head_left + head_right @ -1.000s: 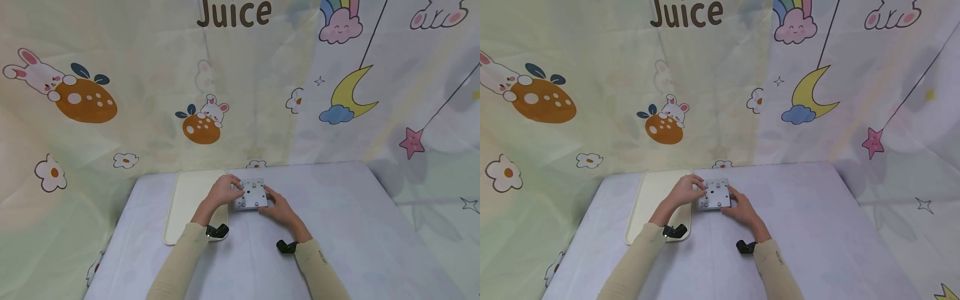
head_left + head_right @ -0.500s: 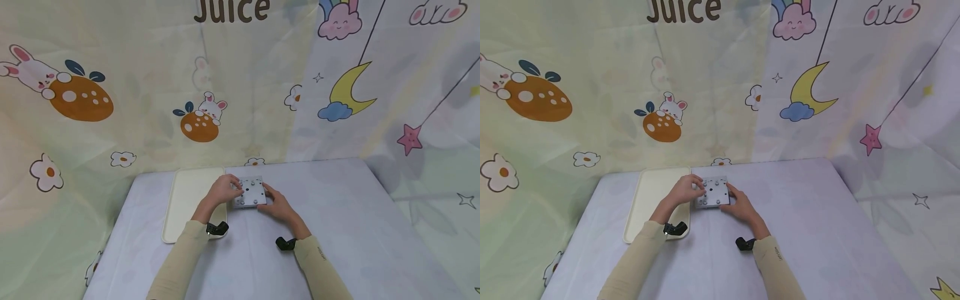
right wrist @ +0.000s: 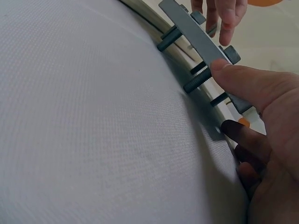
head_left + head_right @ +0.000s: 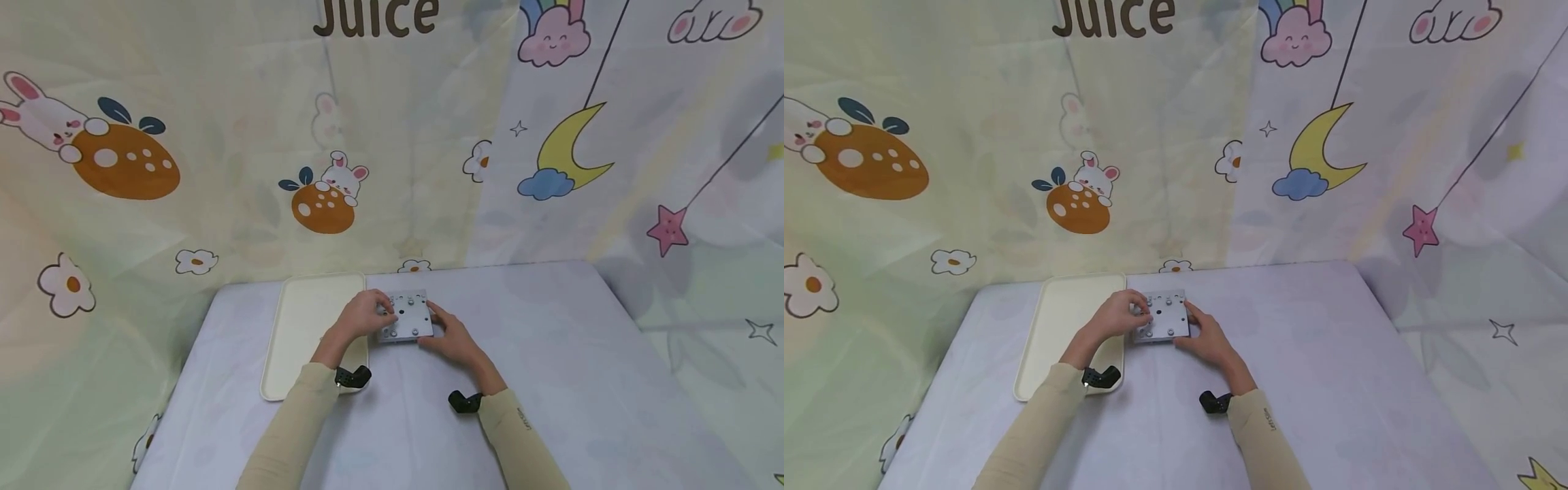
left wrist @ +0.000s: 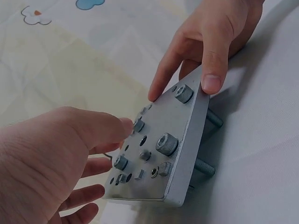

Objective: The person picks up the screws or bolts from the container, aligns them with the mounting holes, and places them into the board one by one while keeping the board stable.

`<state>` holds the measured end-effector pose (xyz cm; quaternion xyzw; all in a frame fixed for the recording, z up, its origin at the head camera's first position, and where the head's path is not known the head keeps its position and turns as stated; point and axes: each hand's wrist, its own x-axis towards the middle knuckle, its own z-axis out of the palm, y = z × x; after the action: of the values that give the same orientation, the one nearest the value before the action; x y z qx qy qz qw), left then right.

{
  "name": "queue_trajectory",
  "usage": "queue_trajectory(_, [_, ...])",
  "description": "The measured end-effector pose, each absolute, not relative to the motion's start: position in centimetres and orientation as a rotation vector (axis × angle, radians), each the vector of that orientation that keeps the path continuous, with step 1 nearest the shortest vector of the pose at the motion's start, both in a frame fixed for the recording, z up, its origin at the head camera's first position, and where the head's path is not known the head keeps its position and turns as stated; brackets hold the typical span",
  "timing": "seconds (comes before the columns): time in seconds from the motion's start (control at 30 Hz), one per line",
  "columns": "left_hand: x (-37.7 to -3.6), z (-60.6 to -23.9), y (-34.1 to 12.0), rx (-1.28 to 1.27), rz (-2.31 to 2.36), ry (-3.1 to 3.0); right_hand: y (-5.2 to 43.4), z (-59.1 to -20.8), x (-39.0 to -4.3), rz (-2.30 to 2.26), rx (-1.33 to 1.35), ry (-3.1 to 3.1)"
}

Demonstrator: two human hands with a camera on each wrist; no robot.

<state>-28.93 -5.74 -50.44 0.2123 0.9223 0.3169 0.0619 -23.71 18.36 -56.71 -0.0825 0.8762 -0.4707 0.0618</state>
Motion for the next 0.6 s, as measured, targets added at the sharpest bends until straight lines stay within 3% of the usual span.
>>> queue_trajectory(0.6, [-24.1, -51.8, -12.1, 0.517, 0.971, 2.901, 18.1, -56.6, -24.0, -1.352, -0.198, 2.649])
